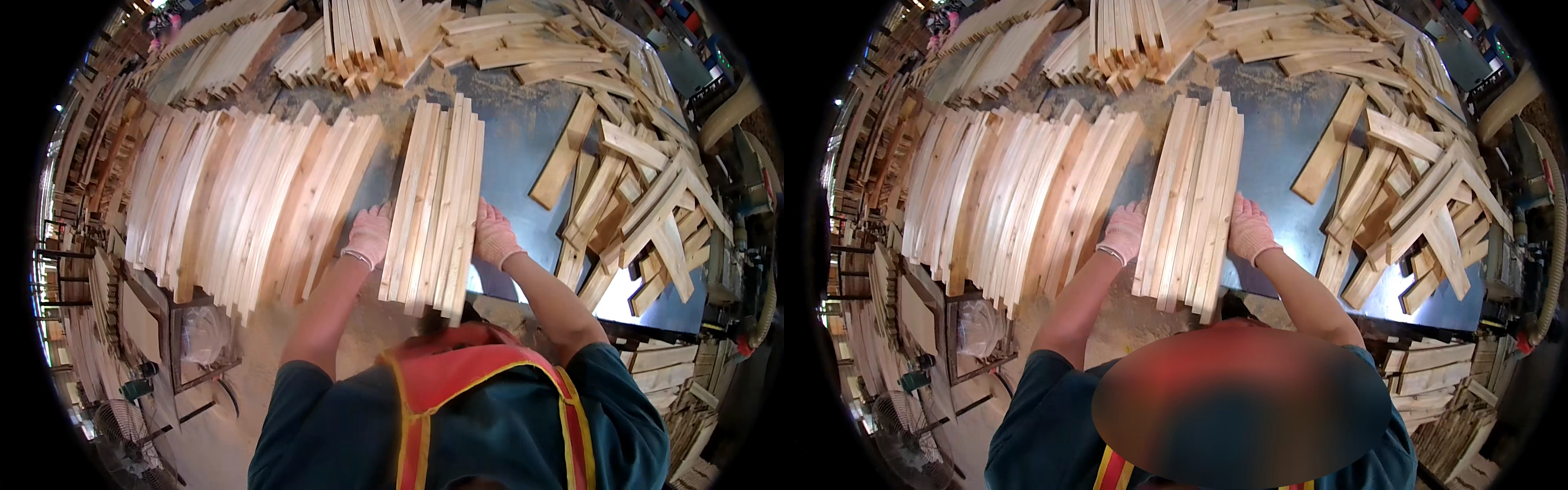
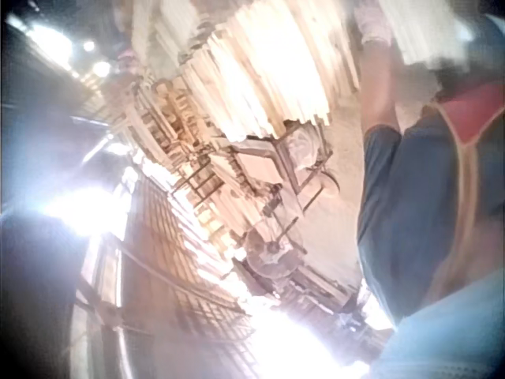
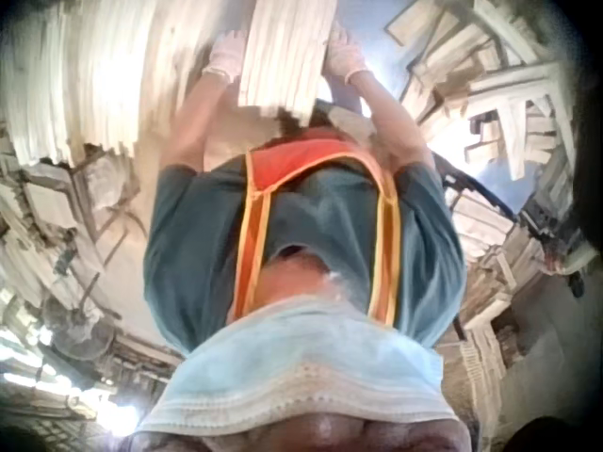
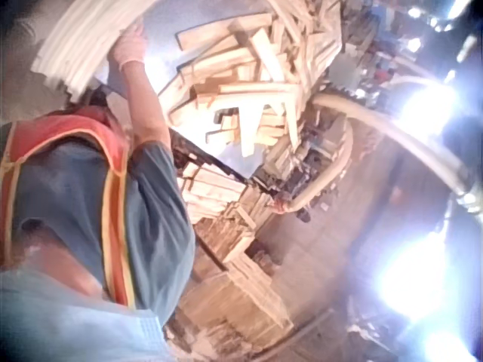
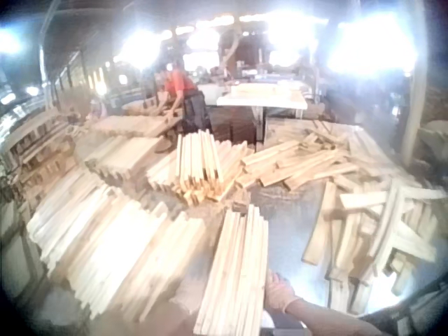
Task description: The person repeatedly picks up wooden planks from a large pile on a metal table and stacks them into a neat arrangement. The task involves continuous sorting and organizing of the wood pieces by hand.
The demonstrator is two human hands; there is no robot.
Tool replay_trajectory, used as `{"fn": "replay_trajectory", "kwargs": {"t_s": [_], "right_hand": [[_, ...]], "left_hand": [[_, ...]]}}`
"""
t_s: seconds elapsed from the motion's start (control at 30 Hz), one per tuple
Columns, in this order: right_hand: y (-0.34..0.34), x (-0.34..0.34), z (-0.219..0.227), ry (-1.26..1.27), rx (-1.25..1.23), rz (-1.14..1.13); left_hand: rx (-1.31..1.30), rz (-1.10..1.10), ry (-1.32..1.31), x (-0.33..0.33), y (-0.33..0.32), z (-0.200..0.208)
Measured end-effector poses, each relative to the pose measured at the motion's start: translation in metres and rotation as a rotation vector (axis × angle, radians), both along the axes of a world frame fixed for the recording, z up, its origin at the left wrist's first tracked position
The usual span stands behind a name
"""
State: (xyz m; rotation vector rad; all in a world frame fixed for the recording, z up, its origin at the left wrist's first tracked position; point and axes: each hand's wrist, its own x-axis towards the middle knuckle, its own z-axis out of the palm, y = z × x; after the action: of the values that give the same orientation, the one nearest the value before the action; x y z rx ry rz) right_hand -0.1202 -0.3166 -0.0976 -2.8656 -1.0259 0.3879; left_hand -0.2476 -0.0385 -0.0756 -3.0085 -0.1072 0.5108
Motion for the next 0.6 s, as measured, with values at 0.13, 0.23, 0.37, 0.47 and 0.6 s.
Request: {"fn": "replay_trajectory", "kwargs": {"t_s": [0.13, 0.23, 0.37, 0.47, 0.6], "right_hand": [[-0.016, 0.011, 0.006, 0.433, 0.242, -0.121], [-0.012, 0.019, 0.050, 0.982, 0.623, -0.596], [0.034, 0.003, 0.019, 0.848, 0.558, -0.446], [0.068, 0.011, 0.034, 0.751, 0.394, -0.455], [0.087, 0.015, 0.043, 0.727, 0.416, -0.501]], "left_hand": [[-0.192, 0.124, 0.152, -0.004, -0.011, 0.033], [-0.817, 0.491, -0.069, -0.035, -0.004, 0.003], [-0.856, 0.741, -0.116, -0.039, -0.029, 0.019], [-0.865, 0.821, -0.090, -0.021, -0.014, 0.029], [-1.033, 1.016, -0.278, -0.029, -0.006, 0.006]]}}
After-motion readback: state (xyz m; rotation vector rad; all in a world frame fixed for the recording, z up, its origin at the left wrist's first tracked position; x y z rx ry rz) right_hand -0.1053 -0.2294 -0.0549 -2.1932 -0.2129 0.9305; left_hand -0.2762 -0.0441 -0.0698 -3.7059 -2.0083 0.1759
